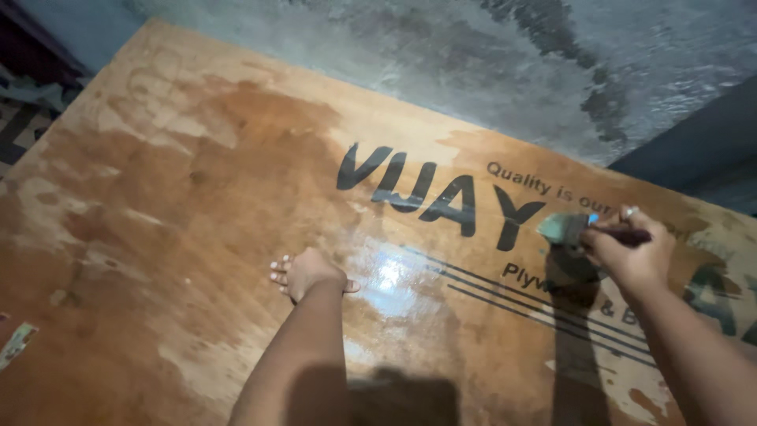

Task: The person applies a clear liquid finish to a large plywood board using a paintbrush. They pour liquid from a purple bottle and a smaller white bottle onto the board and spread it evenly across the surface with the brush.

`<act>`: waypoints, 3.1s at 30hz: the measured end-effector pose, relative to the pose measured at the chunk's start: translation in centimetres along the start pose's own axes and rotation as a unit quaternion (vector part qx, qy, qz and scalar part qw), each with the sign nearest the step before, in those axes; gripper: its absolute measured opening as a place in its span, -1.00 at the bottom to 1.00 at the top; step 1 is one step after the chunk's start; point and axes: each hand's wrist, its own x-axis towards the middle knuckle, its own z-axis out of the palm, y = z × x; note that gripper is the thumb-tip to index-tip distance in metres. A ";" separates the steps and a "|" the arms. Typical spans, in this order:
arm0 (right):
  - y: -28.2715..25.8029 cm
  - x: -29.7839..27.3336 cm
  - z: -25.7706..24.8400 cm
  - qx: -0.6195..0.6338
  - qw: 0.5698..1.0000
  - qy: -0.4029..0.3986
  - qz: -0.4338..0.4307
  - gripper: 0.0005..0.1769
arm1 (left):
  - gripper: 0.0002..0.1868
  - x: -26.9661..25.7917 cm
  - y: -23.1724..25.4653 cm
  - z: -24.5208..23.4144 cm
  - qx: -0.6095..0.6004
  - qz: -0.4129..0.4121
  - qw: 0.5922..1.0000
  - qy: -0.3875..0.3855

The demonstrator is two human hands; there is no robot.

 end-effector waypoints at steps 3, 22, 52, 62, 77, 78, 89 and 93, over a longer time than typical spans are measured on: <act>1.7 -0.7 -0.6 0.018 0.999 -0.011 0.046 -0.78 | 0.12 2.5 0.1 3.1 -0.024 -0.005 0.994 0.111; -1.3 2.6 0.9 -0.079 0.997 0.007 -0.021 -0.69 | -0.48 -0.8 11.3 -4.4 -0.030 0.186 0.981 0.055; -26.1 18.0 14.1 -0.150 0.863 -0.440 -0.197 -0.81 | -0.61 4.5 12.4 -1.6 0.072 0.248 0.966 -0.013; -27.3 18.7 27.8 0.118 0.816 -0.475 -0.308 -0.81 | -0.76 5.7 12.5 0.9 0.015 0.236 0.972 0.008; -29.6 20.2 27.9 -0.283 0.657 -0.602 -0.355 -0.85 | -0.81 5.2 13.0 0.9 0.051 0.249 0.967 0.015; -30.5 19.5 29.4 -0.242 0.664 -0.599 -0.377 -0.86 | -0.82 5.4 12.9 1.0 0.061 0.258 0.964 0.014; -24.3 16.8 25.7 0.086 0.687 -0.597 -0.404 -0.77 | -0.89 7.6 12.3 4.5 0.014 0.290 0.950 0.114; -20.6 19.0 19.8 -0.151 0.682 -0.681 -0.222 -0.69 | -0.88 8.1 12.6 5.3 0.028 0.281 0.948 0.146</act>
